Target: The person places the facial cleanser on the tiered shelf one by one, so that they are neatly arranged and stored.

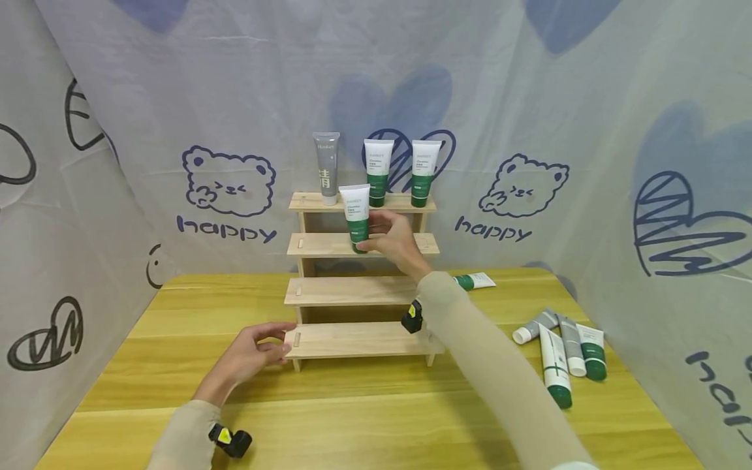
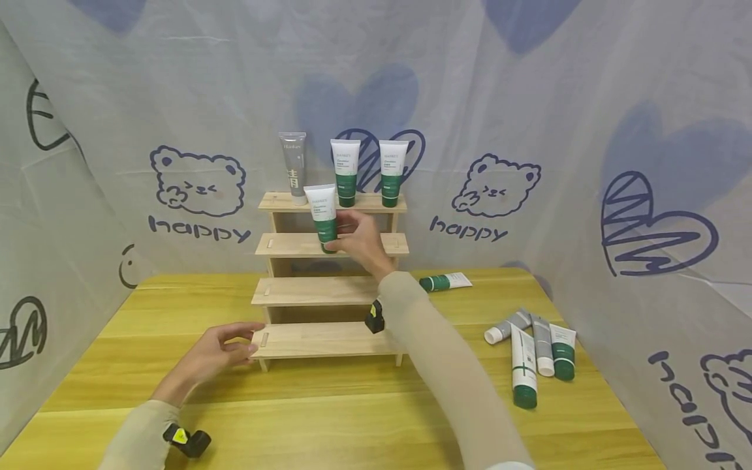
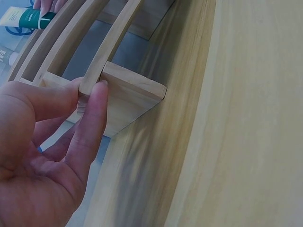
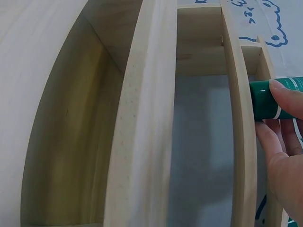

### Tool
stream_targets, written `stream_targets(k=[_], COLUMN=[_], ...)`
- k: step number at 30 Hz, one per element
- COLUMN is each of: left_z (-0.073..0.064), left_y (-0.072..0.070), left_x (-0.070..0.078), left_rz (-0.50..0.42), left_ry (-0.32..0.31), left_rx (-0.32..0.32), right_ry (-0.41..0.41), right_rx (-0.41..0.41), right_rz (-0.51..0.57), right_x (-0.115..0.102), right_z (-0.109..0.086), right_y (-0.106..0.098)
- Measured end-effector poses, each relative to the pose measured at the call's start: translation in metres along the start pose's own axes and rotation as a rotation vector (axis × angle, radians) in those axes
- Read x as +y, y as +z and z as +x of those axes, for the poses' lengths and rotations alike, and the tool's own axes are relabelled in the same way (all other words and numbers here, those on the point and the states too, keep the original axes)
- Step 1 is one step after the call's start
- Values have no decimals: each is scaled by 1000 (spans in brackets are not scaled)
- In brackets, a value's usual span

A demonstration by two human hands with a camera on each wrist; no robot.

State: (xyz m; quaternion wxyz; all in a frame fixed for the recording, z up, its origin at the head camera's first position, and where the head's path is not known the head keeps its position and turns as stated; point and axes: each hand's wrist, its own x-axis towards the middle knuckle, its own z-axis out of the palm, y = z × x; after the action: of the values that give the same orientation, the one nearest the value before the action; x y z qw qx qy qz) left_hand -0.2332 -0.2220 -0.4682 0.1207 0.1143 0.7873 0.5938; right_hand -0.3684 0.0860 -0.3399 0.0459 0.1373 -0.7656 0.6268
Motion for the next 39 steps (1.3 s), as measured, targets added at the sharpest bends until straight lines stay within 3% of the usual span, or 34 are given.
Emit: stream_targets(k=[12, 19, 23, 28, 34, 39], left_z=[0, -1, -1, -1, 0, 1], left_y=[2, 2, 1, 1, 1, 0], left_x=[-1, -1, 0, 0, -2, -2], left_rz=[-6, -14, -16, -11, -11, -6], left_ry=[-1, -4, -3, -10, -11, -11], left_rx=[1, 3, -1, 5, -3, 1], right_ry=[-38, -33, -15, 50, 148, 206], right_rx=[5, -46, -49, -14, 29, 48], right_rz=[-37, -94, -59, -25, -103, -167], right_x=[4, 1, -7, -12, -1, 16], right_z=[-3, -6, -13, -21, -31, -37], right_y=[6, 0, -23, -70, -121, -149])
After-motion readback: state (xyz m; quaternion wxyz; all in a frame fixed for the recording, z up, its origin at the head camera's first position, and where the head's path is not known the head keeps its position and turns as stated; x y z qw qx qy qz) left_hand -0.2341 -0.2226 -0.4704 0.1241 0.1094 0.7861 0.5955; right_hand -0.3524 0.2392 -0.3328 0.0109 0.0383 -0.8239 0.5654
